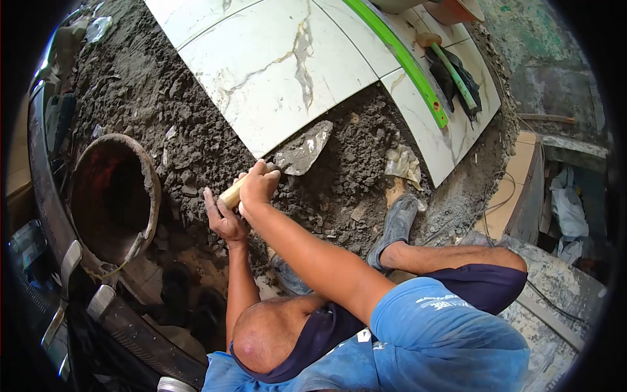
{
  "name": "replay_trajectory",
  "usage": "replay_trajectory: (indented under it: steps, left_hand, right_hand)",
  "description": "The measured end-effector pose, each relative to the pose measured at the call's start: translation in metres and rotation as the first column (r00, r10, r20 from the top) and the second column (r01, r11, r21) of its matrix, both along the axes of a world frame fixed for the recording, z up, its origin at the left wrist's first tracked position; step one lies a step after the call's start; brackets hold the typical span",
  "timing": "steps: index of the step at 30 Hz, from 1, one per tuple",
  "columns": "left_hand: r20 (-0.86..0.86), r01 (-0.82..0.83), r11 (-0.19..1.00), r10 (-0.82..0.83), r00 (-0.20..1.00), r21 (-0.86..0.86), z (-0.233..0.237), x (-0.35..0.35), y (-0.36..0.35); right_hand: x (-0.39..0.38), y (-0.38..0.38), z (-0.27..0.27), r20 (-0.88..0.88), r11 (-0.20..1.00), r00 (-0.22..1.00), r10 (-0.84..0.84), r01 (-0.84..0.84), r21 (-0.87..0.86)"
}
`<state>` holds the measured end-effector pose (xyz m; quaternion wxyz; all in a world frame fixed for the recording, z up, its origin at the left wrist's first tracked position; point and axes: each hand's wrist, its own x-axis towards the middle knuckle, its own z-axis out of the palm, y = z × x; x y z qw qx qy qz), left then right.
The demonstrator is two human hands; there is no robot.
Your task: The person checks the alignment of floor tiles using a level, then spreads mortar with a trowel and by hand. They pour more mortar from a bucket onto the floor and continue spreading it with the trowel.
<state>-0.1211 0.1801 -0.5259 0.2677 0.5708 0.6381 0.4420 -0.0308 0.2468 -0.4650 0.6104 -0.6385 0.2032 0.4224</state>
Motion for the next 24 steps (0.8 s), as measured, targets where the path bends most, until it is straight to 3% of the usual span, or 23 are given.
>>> replay_trajectory:
  steps: [7, 11, 13, 15, 17, 18, 19, 21, 24]
  left_hand:
    - [-0.055, -0.03, 0.999, 0.031, 0.998, 0.023, 0.005, 0.007, 0.0]
    - [-0.064, -0.021, 1.0, 0.022, 0.998, 0.016, 0.004, 0.009, -0.005]
    - [-0.008, -0.007, 1.0, 0.007, 1.0, -0.009, 0.003, 0.011, -0.008]
    - [-0.026, 0.011, 1.0, -0.012, 1.0, -0.02, 0.006, 0.012, -0.011]
    - [-0.032, 0.033, 0.999, -0.034, 0.999, -0.024, 0.007, 0.017, -0.014]
    - [-0.033, 0.055, 0.998, -0.056, 0.998, -0.022, 0.008, 0.019, -0.017]
    - [-0.032, 0.078, 0.997, -0.079, 0.996, -0.017, 0.009, 0.021, -0.019]
    - [-0.024, 0.11, 0.994, -0.111, 0.994, -0.014, 0.008, 0.025, -0.022]
    - [-0.031, 0.147, 0.989, -0.147, 0.989, -0.012, 0.01, 0.027, -0.026]
  right_hand:
    - [0.054, -0.069, -0.013, 0.022, 0.994, 0.998, 0.06, -0.058, -0.089]
    - [0.105, -0.127, 0.023, 0.269, 0.943, 0.906, 0.328, -0.296, -0.154]
    - [0.141, -0.15, 0.041, 0.552, 0.886, 0.695, 0.461, -0.398, -0.239]
    - [0.179, -0.176, 0.04, 0.691, 0.868, 0.541, 0.48, -0.405, -0.286]
    - [0.207, -0.207, 0.017, 0.787, 0.796, 0.176, 0.591, -0.283, -0.535]
    - [0.209, -0.225, -0.003, 0.667, 0.728, 0.294, 0.684, -0.225, -0.647]
    - [0.204, -0.237, -0.011, 0.638, 0.657, 0.159, 0.753, -0.159, -0.736]
    - [0.208, -0.253, -0.017, 0.287, 0.379, 0.269, 0.919, -0.41, -0.83]
    - [0.202, -0.26, -0.007, 0.306, 0.426, 0.342, 0.889, -0.369, -0.826]
